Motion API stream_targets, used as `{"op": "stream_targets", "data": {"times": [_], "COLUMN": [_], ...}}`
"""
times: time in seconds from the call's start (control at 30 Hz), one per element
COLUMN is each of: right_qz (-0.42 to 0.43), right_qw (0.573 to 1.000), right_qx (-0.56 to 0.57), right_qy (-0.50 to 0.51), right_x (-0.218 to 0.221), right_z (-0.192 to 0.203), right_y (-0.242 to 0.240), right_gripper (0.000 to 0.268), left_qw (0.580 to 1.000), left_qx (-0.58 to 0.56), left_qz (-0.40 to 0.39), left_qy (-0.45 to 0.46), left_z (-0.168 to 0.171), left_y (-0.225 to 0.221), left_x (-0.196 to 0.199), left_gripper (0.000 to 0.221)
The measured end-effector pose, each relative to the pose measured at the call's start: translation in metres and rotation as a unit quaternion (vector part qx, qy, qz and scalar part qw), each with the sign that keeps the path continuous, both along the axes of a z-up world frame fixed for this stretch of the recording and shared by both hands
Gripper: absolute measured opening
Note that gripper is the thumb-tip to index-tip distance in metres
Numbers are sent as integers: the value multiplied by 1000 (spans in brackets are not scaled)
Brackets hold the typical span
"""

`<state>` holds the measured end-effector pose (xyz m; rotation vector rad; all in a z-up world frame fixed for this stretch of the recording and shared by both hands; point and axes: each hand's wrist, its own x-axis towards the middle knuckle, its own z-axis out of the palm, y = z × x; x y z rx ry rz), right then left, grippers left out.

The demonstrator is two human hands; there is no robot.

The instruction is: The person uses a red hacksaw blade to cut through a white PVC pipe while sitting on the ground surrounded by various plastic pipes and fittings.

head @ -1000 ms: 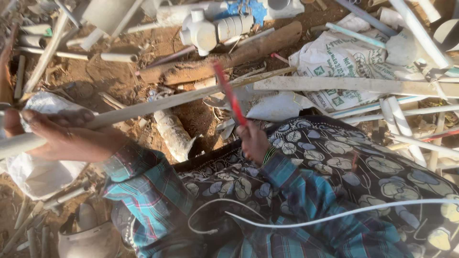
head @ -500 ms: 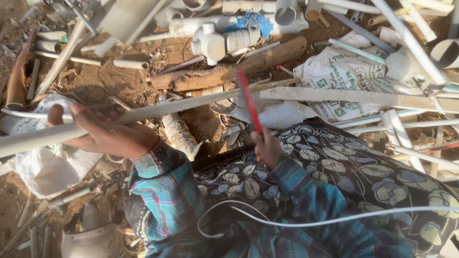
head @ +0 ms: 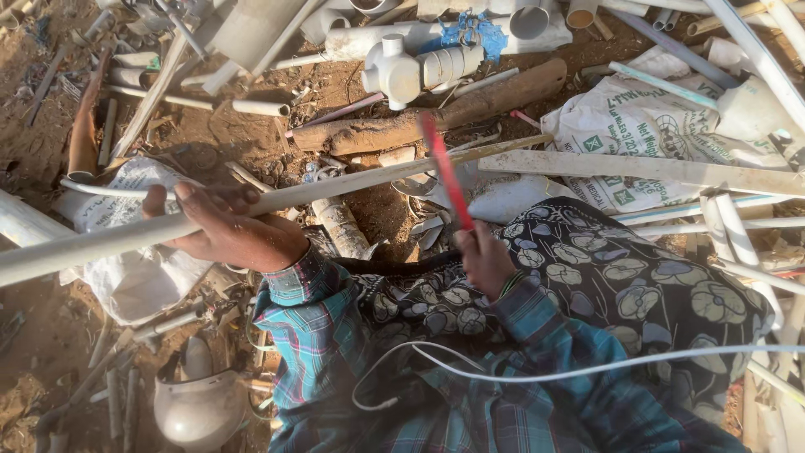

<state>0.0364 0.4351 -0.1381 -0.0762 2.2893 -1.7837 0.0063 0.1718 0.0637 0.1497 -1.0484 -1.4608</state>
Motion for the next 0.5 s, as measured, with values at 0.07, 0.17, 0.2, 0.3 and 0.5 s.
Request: {"op": "stream_targets", "data": {"times": [0.07,0.17,0.2,0.3,0.5], "right_qz": [65,83,60,-42,6], "right_qw": [980,960,974,998,998], "right_qx": [9,23,23,28,-55], "right_qy": [190,265,218,-25,-10], "right_x": [15,23,9,-16,8], "right_z": [13,-2,-15,-54,-7], "right_y": [-37,-55,-49,2,2], "right_gripper": [46,45,43,41,37], "left_qw": [1000,998,998,999,995], "left_qx": [2,-37,-32,-16,-38], "left_qz": [28,-47,-43,-36,-64], "left_qy": [-7,12,17,25,69], "left_z": [5,6,10,13,11], "left_y": [5,21,22,23,18], "left_x": [-1,11,11,9,-1], "left_gripper": [43,43,44,46,49]}}
